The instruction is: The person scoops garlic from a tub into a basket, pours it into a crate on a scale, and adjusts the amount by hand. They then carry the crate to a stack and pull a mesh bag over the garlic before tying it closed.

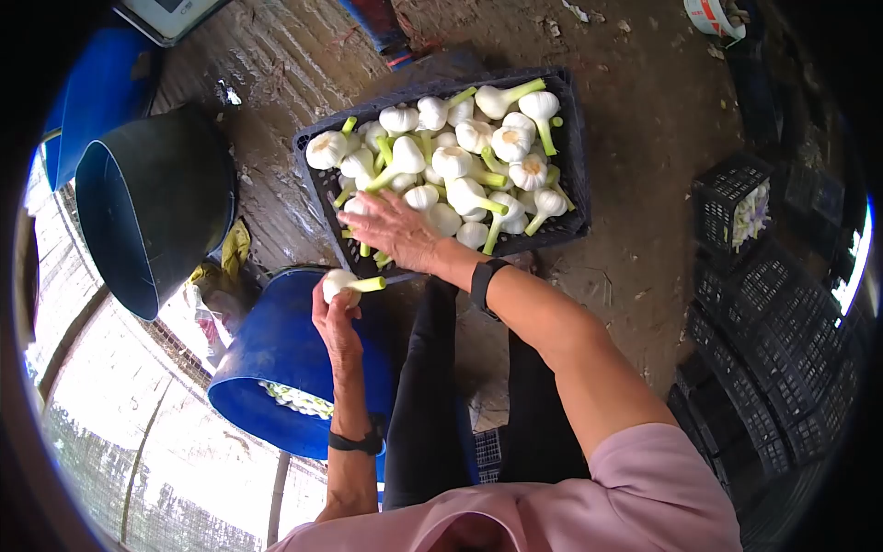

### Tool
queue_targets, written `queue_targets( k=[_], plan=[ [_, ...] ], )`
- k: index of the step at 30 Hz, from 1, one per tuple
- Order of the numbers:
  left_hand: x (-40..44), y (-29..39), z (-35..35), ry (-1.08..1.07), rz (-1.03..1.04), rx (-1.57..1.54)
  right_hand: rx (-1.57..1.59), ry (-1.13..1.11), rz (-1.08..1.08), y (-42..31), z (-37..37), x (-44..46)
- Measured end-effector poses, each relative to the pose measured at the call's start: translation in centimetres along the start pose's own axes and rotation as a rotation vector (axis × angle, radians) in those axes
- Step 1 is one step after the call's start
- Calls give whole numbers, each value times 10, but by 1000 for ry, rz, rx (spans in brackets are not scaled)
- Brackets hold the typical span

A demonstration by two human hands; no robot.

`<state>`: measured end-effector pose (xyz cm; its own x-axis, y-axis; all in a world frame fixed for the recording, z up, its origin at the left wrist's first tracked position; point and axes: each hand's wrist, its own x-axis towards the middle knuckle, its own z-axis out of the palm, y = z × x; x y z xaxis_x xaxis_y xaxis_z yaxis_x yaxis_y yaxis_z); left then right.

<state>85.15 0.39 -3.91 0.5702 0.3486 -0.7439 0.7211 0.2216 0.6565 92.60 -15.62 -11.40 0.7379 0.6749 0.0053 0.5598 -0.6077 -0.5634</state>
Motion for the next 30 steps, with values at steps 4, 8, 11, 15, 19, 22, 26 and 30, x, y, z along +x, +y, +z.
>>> queue_targets(
  k=[4, 8, 11, 15, 19, 22, 26, 30],
  plan=[
    [19, 11, 19, -112, 114, 115, 429, -154, 67, 16, -18, 7],
    [28, 23, 49, -268, 366, 463, 1484, 202, 802, 36, -72, 7],
    [33, 10, 78, -351, 615, 866, 1536, 461, 856, 47, -127, -20],
    [32, -18, 92, -314, 806, 1089, 1437, 544, 989, 47, -148, -69],
    [35, -20, 86, -328, 856, 1035, 1329, 592, 1095, 36, -159, -106],
    [39, -4, 89, -447, 801, 987, 1310, 671, 1141, 28, -159, -122],
    [33, 33, 100, -387, 816, 768, 1352, 706, 1198, 11, -162, -130],
    [54, 61, 133, -200, 587, 654, 1390, 687, 1273, 2, -154, -134]
  ],
)
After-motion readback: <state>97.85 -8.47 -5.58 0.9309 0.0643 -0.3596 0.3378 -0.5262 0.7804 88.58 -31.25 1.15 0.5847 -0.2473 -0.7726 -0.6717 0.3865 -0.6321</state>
